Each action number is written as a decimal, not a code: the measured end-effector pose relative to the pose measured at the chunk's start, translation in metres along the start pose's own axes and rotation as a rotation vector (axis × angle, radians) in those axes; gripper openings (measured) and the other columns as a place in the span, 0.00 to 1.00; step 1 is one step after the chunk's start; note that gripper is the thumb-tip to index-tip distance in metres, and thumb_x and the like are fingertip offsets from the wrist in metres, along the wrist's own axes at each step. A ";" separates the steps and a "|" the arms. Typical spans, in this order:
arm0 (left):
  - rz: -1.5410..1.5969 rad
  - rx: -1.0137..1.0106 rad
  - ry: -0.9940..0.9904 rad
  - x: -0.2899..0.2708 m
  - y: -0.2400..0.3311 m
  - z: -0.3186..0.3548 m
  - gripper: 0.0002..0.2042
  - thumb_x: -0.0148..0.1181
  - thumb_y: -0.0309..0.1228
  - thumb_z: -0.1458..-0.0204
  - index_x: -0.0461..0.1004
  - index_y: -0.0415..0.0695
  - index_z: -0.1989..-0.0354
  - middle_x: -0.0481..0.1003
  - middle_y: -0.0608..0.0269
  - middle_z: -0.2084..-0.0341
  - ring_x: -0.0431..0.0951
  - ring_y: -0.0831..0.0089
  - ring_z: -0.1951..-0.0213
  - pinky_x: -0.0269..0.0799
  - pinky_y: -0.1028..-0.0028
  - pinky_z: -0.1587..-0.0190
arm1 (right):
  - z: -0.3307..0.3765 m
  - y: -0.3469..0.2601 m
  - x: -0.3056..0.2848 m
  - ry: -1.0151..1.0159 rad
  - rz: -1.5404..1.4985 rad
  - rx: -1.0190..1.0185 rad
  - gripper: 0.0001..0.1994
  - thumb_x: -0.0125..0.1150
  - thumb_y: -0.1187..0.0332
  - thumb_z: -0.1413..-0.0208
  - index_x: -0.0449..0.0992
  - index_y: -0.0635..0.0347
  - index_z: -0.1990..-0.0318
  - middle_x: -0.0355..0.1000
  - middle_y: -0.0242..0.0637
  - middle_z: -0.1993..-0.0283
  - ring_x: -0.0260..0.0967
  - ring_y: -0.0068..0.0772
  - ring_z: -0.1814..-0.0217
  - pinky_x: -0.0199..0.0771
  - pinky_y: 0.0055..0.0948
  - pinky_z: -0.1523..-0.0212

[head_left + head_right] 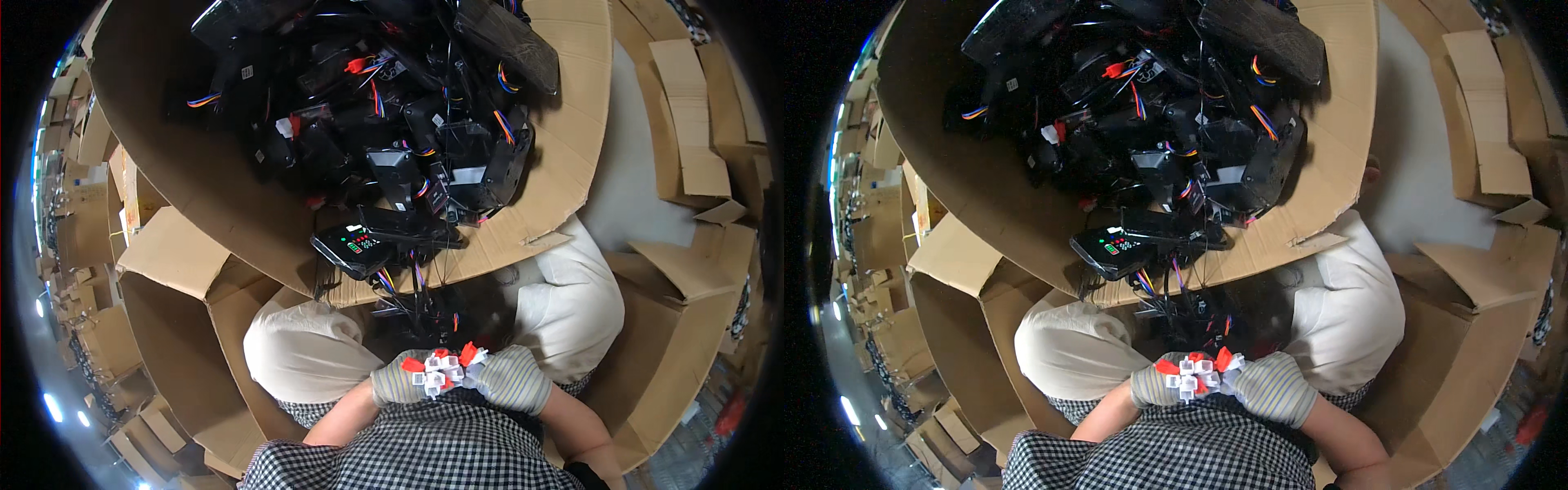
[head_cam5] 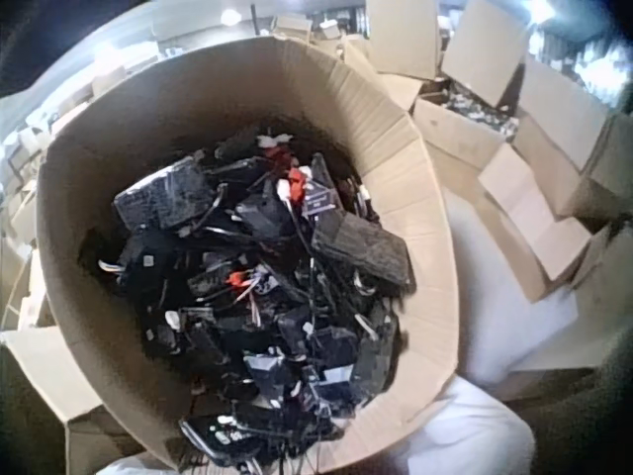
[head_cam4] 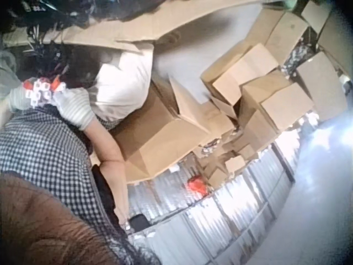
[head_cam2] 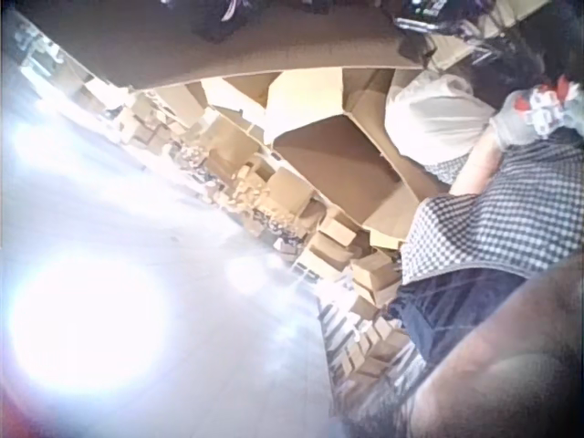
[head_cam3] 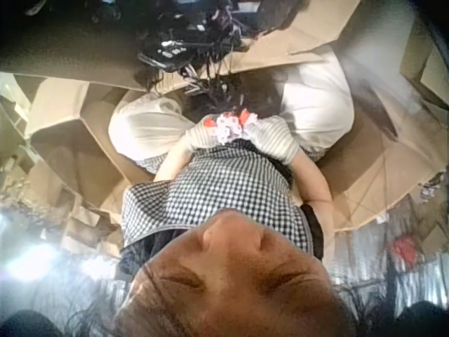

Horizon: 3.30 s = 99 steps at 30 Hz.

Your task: The person picks electronic display units from a cardboard box, connects their wire connectors together by hand, and places the connected devices into an adjacent cardboard box.

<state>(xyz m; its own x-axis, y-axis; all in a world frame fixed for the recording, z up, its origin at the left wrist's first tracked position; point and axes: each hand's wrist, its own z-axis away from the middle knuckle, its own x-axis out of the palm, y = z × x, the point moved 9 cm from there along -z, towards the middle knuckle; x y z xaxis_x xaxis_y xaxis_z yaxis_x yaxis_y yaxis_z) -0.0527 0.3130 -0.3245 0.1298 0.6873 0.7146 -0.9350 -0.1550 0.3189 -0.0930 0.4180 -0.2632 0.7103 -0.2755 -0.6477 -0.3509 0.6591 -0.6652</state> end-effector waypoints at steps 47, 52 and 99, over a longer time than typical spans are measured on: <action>-0.575 2.036 0.446 0.082 0.171 0.508 0.28 0.54 0.46 0.49 0.63 0.35 0.47 0.73 0.41 0.58 0.76 0.53 0.56 0.79 0.57 0.60 | 0.146 -0.056 -0.054 1.112 -0.463 0.076 0.19 0.52 0.52 0.41 0.76 0.62 0.60 0.71 0.36 0.81 0.70 0.28 0.82 0.68 0.27 0.78; -0.170 1.945 0.391 -0.010 0.150 0.690 0.15 0.60 0.35 0.55 0.75 0.35 0.64 0.75 0.45 0.61 0.76 0.54 0.60 0.67 0.47 0.52 | 0.135 -0.052 -0.040 1.038 -0.480 0.116 0.19 0.52 0.53 0.41 0.76 0.63 0.60 0.72 0.36 0.80 0.70 0.30 0.82 0.69 0.28 0.78; -2.010 1.003 1.244 0.034 0.257 0.125 0.14 0.61 0.32 0.57 0.76 0.44 0.60 0.76 0.48 0.67 0.75 0.54 0.61 0.69 0.62 0.53 | 0.036 0.020 -0.080 0.855 -0.585 0.201 0.19 0.51 0.52 0.41 0.77 0.61 0.61 0.71 0.32 0.81 0.66 0.24 0.82 0.66 0.25 0.78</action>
<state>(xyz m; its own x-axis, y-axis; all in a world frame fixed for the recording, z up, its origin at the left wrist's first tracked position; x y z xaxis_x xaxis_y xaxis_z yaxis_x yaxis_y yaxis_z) -0.2476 0.2081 -0.1400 -0.2734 0.2132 -0.9380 0.3216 0.9393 0.1198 -0.1346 0.4784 -0.2108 0.0419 -0.9381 -0.3439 0.0703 0.3461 -0.9356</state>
